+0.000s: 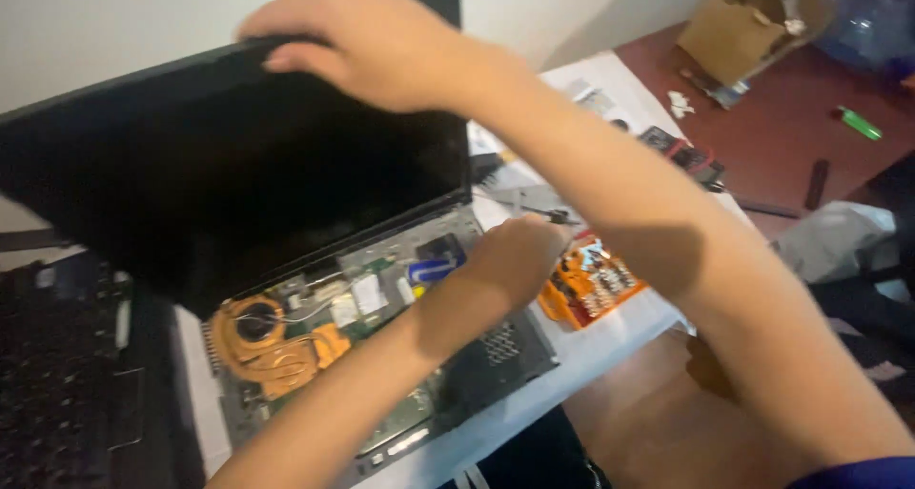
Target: Disassembling a laptop screen by removing screws with a screwdriver and prying off the plastic bezel.
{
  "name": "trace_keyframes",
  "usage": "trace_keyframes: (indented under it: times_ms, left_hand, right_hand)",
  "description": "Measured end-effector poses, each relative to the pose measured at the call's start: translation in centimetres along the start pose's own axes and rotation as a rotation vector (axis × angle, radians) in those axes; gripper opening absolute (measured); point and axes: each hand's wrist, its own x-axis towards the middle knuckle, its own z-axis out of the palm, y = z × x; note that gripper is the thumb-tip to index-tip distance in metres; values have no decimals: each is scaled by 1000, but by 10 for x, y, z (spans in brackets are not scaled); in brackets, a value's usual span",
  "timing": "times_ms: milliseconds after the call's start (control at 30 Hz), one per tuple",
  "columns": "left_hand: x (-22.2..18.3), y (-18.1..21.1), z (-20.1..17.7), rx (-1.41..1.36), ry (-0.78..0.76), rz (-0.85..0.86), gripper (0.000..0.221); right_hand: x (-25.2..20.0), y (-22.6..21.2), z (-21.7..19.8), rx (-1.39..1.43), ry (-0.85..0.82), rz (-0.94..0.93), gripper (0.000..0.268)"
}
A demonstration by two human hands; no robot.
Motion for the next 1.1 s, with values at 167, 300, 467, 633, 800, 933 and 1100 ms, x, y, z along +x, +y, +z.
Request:
trace_keyframes:
  times_ms: [167, 300, 467, 633, 800, 933, 1100]
  left_hand:
    - [32, -2, 42, 0, 78, 127, 23]
    - [38, 2, 52, 74, -94, -6, 17]
    - [16, 2, 36, 52, -108, -82, 28]
    - [-103, 16, -89, -1109, 10, -1047, 34]
    - [-225, -105, -60, -47, 1280, -598, 22]
    - [-258, -141, -58, 70, 1443, -597, 28]
    - [-252, -141, -79, -797, 1143, -815, 28]
  right_hand:
    - [-15, -5, 6, -77, 43, 72, 30]
    - [-15, -4, 9, -112, 69, 63, 31]
    - [-14, -9, 3, -113, 79, 81, 31]
    - [-29, -6, -4, -195, 132, 146, 36]
    - [-44, -5, -3, -359, 204, 134, 35]
    - [-39, -10, 10, -405, 259, 157, 31]
    - [-38, -19, 18, -492, 459, 89, 20]
